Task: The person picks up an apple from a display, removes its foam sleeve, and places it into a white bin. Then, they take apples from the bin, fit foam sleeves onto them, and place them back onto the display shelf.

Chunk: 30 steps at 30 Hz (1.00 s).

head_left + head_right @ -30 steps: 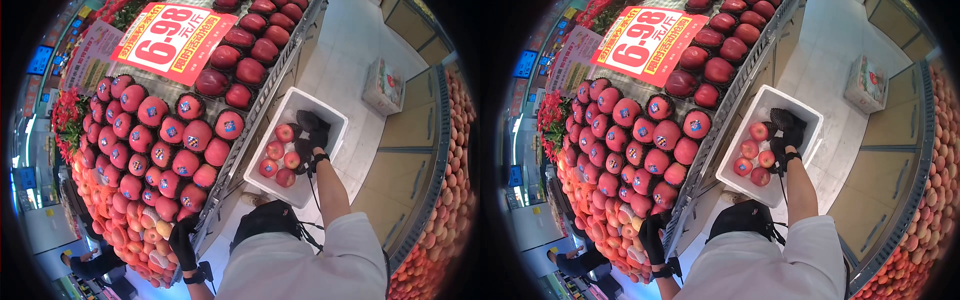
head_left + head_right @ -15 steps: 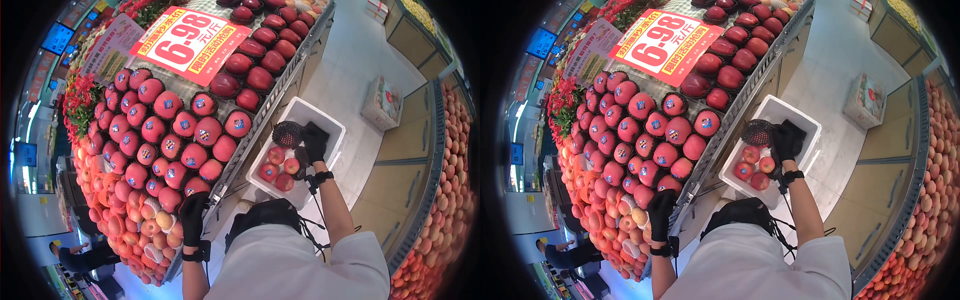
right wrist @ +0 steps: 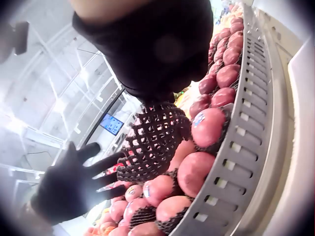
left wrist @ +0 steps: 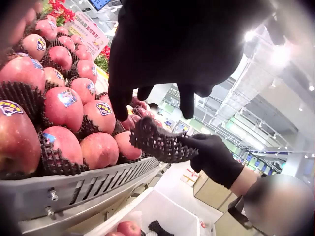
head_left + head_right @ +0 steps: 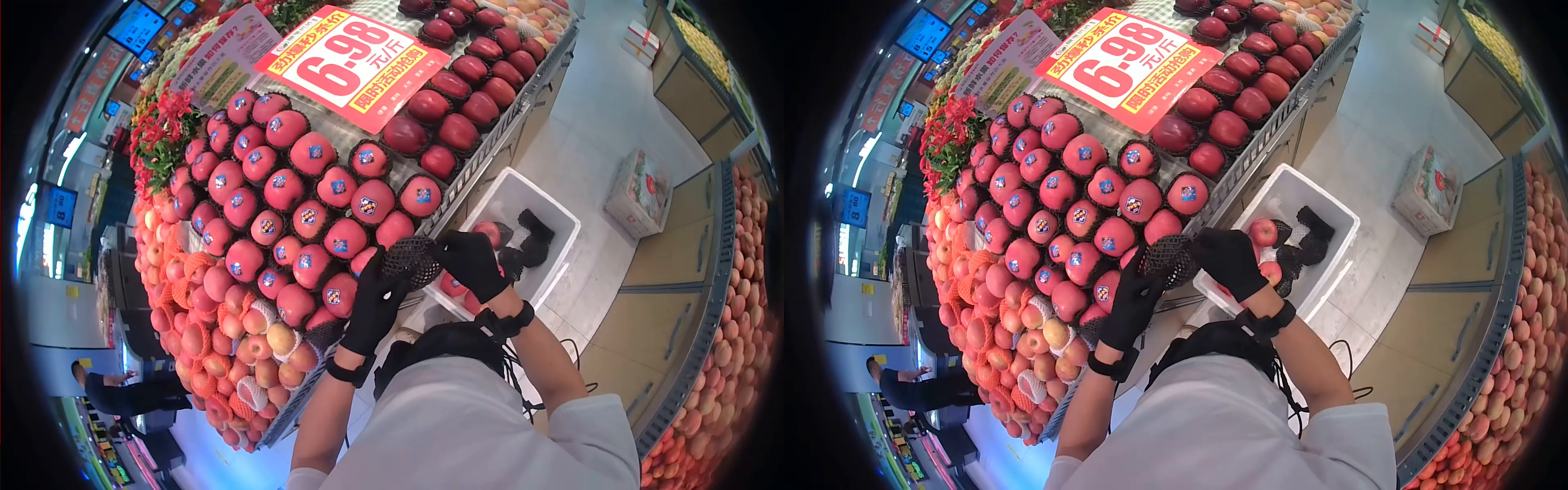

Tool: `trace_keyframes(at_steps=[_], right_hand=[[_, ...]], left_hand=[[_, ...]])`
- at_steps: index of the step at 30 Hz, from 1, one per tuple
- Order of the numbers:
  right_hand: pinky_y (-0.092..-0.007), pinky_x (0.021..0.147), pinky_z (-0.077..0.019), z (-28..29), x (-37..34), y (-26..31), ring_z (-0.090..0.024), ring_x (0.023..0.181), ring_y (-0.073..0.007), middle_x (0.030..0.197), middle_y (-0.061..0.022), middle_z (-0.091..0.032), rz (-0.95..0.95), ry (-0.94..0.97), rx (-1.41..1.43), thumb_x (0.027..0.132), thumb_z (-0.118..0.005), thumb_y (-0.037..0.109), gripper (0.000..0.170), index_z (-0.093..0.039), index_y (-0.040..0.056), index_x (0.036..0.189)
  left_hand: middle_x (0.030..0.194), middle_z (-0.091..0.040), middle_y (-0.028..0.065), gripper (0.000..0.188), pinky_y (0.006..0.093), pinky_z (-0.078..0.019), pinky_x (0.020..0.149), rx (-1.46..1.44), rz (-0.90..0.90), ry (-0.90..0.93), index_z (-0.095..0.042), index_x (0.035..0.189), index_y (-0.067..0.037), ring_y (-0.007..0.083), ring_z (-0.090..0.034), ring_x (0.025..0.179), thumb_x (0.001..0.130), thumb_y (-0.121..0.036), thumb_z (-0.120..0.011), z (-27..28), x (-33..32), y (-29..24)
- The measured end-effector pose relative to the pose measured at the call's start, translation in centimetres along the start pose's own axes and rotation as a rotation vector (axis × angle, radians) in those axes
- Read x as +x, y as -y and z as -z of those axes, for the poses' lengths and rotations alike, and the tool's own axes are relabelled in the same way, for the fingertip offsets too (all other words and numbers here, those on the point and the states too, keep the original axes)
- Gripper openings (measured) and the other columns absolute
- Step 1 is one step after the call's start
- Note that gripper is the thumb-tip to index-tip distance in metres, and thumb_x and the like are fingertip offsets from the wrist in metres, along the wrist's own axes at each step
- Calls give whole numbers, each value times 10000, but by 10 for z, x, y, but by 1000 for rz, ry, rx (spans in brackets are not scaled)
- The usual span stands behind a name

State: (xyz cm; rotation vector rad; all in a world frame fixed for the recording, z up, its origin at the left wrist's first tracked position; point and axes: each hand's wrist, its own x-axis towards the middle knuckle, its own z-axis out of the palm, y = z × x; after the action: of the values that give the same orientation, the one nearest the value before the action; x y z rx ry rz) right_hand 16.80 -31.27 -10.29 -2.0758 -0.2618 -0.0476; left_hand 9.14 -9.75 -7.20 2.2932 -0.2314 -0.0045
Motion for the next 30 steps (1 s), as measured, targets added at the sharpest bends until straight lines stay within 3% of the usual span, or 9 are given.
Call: trace_keyframes(at_steps=[7,14,16,17,18,21,24,27,30], right_hand=[[-437,685,-514,-5,5,8,-666,744,-350,748,-164,-670,-60,192,-63,831,-660,372,312,-706,63,819],[-406,710,-518,-8,5,-29,-668,753,-298,836,-155,-675,79,422,225,916,-596,247,234,-675,36,979],[-356,688,-523,14,9,-45,-663,729,-209,832,-96,-668,-291,514,433,953,-582,244,244,-666,19,994],[-301,677,-525,21,7,-72,-655,742,-144,843,-55,-668,-183,440,403,968,-580,255,270,-670,5,1011],[-281,664,-525,25,6,-99,-659,756,-134,852,-48,-679,-382,386,532,962,-586,225,255,-671,6,1059],[-291,627,-528,37,-5,-190,-664,724,-132,814,-40,-692,-391,244,324,883,-652,223,292,-677,24,1095],[-294,610,-524,47,-18,-201,-658,702,-137,796,-38,-689,-518,205,83,861,-672,215,268,-687,45,1067],[-346,688,-534,16,-28,-280,-652,787,-201,914,-95,-687,-616,344,-211,852,-673,286,254,-677,54,955],[-391,702,-534,-15,-48,-346,-647,829,-261,980,-128,-678,-396,469,-288,832,-686,324,276,-655,56,889]], left_hand=[[1217,-628,234,342,386,-528,907,-11,63,-139,-655,1219,-41,375,-644,1080,880,-15,-619,-2,-5,16],[1229,-626,221,509,379,-506,945,90,62,-56,-533,1349,-24,352,-616,1148,848,14,-614,6,-11,10],[1232,-628,214,535,370,-500,953,67,109,-36,-518,1363,-25,341,-614,1156,839,10,-623,10,-16,12],[1224,-636,195,511,364,-498,955,10,127,-58,-537,1338,-26,314,-623,1147,837,8,-632,12,-20,8],[1221,-638,190,499,364,-496,957,-10,158,-59,-544,1326,-24,307,-624,1144,836,7,-635,14,-23,5],[1214,-641,172,437,363,-486,974,-68,292,-74,-569,1268,-5,294,-621,1143,837,3,-645,21,-32,-7],[1227,-639,162,459,348,-472,1002,-129,303,-114,-540,1292,9,252,-605,1166,840,80,-564,18,-45,1],[1236,-637,155,428,335,-470,999,-66,293,-150,-545,1301,10,233,-606,1152,876,61,-551,17,-58,13],[1273,-614,191,499,368,-444,1034,-216,338,-189,-512,1355,32,267,-577,1212,859,88,-493,19,-66,16]])
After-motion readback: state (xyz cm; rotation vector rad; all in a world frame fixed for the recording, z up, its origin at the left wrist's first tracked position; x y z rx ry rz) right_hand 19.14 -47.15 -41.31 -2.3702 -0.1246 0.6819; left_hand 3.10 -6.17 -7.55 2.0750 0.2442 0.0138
